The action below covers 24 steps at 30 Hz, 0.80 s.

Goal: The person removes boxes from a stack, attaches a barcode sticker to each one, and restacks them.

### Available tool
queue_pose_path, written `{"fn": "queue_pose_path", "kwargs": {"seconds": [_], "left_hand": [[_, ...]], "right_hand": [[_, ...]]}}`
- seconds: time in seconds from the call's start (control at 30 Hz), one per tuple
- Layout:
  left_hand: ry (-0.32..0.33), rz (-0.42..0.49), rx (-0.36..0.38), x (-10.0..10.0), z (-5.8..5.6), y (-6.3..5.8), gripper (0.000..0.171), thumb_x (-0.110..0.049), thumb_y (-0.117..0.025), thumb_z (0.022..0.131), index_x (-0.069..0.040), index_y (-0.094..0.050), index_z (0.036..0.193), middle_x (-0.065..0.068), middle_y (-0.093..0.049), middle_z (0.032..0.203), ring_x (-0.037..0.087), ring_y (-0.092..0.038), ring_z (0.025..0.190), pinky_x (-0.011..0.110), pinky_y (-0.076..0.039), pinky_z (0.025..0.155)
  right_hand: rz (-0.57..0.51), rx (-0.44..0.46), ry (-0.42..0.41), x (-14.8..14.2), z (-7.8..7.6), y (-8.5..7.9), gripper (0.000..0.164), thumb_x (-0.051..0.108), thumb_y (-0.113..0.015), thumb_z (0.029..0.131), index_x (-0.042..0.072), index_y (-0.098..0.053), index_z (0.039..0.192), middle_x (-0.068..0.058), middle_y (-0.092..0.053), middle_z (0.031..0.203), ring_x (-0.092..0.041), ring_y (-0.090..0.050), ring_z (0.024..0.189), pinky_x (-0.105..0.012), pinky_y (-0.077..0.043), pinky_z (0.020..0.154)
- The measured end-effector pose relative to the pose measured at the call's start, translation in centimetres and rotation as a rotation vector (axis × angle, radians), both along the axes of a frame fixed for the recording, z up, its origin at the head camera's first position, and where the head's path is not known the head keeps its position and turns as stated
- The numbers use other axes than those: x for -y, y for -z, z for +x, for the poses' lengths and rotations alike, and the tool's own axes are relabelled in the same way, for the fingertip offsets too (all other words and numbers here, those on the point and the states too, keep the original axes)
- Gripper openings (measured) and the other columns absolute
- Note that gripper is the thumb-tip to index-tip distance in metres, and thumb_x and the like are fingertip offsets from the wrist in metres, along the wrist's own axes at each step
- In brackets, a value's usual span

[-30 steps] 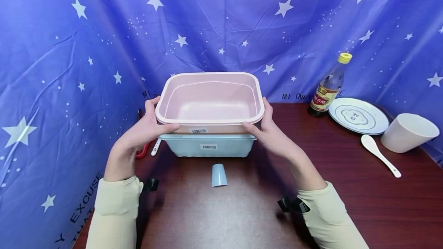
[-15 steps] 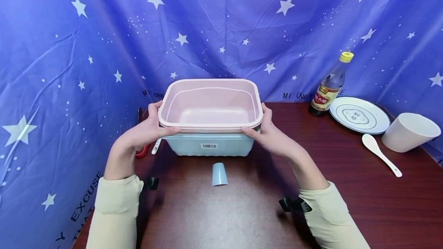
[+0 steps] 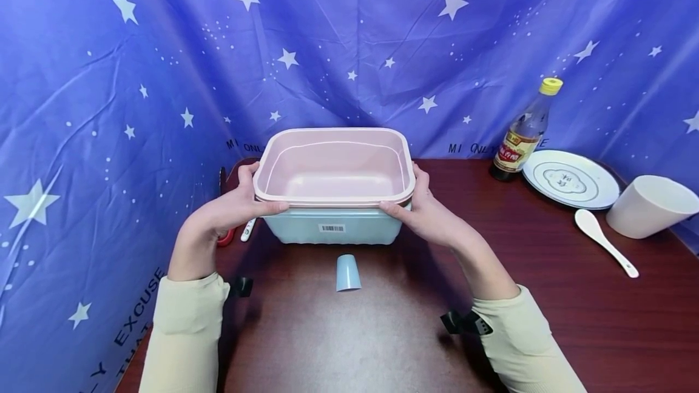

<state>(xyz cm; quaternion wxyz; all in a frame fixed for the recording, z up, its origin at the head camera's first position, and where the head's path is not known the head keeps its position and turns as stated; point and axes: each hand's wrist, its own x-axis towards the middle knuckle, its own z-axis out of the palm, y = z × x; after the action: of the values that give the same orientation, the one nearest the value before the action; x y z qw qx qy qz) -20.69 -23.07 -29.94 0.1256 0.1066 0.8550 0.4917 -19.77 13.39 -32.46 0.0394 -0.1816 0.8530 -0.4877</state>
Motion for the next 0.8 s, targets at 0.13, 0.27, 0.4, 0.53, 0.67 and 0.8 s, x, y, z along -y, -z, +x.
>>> {"fn": "queue_pose_path", "kwargs": {"seconds": [0.13,0.27,0.4,0.53,0.67,0.8], "left_hand": [[0.006,0.015,0.019,-0.2,0.1,0.0,0.101,-0.027,-0.076,0.088,-0.005,0.003,0.147,0.014,-0.004,0.159,0.037,-0.022,0.143,0.051,-0.031,0.112],[-0.017,-0.008,0.033,-0.5,0.2,0.0,0.105,-0.027,-0.078,0.087,-0.003,0.003,0.148,0.017,-0.009,0.158,0.038,-0.027,0.141,0.050,-0.033,0.111],[-0.043,-0.057,0.030,-0.7,0.3,-0.2,0.109,-0.028,-0.080,0.085,-0.001,0.003,0.150,0.024,-0.020,0.155,0.040,-0.037,0.136,0.048,-0.036,0.108],[-0.058,-0.098,0.009,-1.1,0.5,-0.6,0.108,-0.028,-0.079,0.086,-0.002,0.000,0.154,0.028,-0.027,0.150,0.041,-0.040,0.132,0.052,-0.040,0.106],[-0.092,-0.161,-0.061,-1.6,1.0,-1.1,0.105,-0.031,-0.079,0.087,-0.003,-0.006,0.157,0.026,-0.026,0.152,0.041,-0.035,0.136,0.058,-0.035,0.110],[-0.114,-0.259,-0.157,-2.2,1.7,-1.7,0.098,-0.034,-0.079,0.087,-0.003,-0.018,0.157,0.026,-0.015,0.161,0.043,-0.015,0.148,0.064,-0.019,0.116]], "right_hand": [[0.044,0.025,0.028,-0.1,-0.2,0.2,0.102,0.030,-0.073,0.093,-0.004,0.003,0.153,-0.026,-0.004,0.163,-0.036,-0.020,0.148,-0.051,-0.019,0.119],[0.071,0.037,0.042,-0.3,-0.3,0.2,0.104,0.033,-0.074,0.092,-0.003,0.000,0.154,-0.025,-0.007,0.164,-0.036,-0.027,0.145,-0.051,-0.023,0.118],[0.075,0.054,0.029,-0.7,-0.3,0.0,0.103,0.035,-0.073,0.093,-0.002,0.000,0.155,-0.027,-0.013,0.162,-0.037,-0.027,0.145,-0.052,-0.022,0.117],[0.087,0.075,0.021,-1.4,-0.2,-0.4,0.097,0.035,-0.070,0.095,0.000,-0.003,0.157,-0.028,-0.028,0.156,-0.036,-0.034,0.142,-0.053,-0.026,0.116],[0.147,0.073,0.058,-2.4,0.0,-1.2,0.093,0.042,-0.065,0.098,0.002,-0.007,0.159,-0.025,-0.025,0.160,-0.038,-0.030,0.145,-0.056,-0.026,0.115],[0.160,0.021,0.081,-3.3,0.4,-1.9,0.087,0.046,-0.062,0.099,0.005,-0.014,0.160,-0.020,-0.022,0.163,-0.036,-0.023,0.148,-0.057,-0.023,0.117]]}}
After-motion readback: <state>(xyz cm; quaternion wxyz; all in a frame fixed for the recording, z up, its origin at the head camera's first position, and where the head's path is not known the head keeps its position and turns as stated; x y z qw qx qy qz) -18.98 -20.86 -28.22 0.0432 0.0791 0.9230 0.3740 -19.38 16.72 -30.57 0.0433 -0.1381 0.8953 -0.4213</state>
